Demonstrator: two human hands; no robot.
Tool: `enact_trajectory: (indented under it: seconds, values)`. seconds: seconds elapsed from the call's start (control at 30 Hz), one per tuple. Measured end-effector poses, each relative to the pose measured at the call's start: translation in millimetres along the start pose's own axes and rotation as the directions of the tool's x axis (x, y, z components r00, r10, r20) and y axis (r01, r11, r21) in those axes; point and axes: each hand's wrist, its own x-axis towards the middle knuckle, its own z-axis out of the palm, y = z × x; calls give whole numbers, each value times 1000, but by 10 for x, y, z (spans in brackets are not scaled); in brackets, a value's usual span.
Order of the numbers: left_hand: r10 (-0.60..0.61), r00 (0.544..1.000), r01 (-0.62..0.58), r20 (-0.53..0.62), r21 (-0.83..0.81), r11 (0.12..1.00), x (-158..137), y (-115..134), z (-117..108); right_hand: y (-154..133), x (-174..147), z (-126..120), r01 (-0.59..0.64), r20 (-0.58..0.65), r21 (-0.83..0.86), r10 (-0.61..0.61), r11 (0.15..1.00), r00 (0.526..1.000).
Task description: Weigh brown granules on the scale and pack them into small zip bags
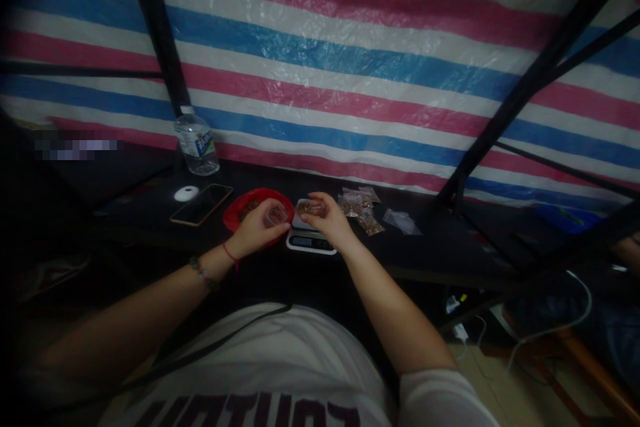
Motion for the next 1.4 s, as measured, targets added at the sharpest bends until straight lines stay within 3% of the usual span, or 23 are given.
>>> enact_trajectory:
  seconds: [0.13, 0.3, 0.43, 0.63, 0.8, 0.9, 1.0, 1.1, 1.27, 1.4]
  values:
    - [-18, 998, 15, 55, 48, 999, -48, 35, 57, -148, -89, 108, 18, 84, -35, -15, 999, 996]
    - [-16, 994, 5, 109, 98, 995, -88, 74, 124, -234, -141, 125, 222, 160, -300, -180, 928, 970]
    - [-20, 992, 8, 129, 95, 995, -108, 92, 169, -270, -165, 129, 319, 192, -350, -266, 880, 945]
    - [-13, 996, 13, 91, -2, 1000, -96, 70, 172, -286, -162, 98, 278, 154, -336, -239, 900, 959]
    - [-35, 999, 38, 29, -95, 995, -33, -8, 118, -278, -165, 26, 250, 243, -345, -171, 905, 955]
    - [-83, 996, 88, 33, -214, 973, -3, -62, 93, -144, -50, -60, 228, 183, -377, -169, 898, 968]
    - [-192, 979, 203, 69, -428, 881, 12, -104, 75, 100, 178, -190, 152, 4, -478, -171, 865, 985]
    - [-256, 951, 305, 174, -654, 692, 19, -100, 40, 362, 381, -305, 32, -115, -635, -135, 772, 984]
    - [-222, 913, 406, 341, -809, 425, 16, -17, -43, 618, 454, -361, -57, -105, -739, -31, 671, 994]
    - [-123, 889, 457, 442, -831, 316, -5, -10, -64, 520, 390, -331, 23, -140, -751, -194, 659, 971]
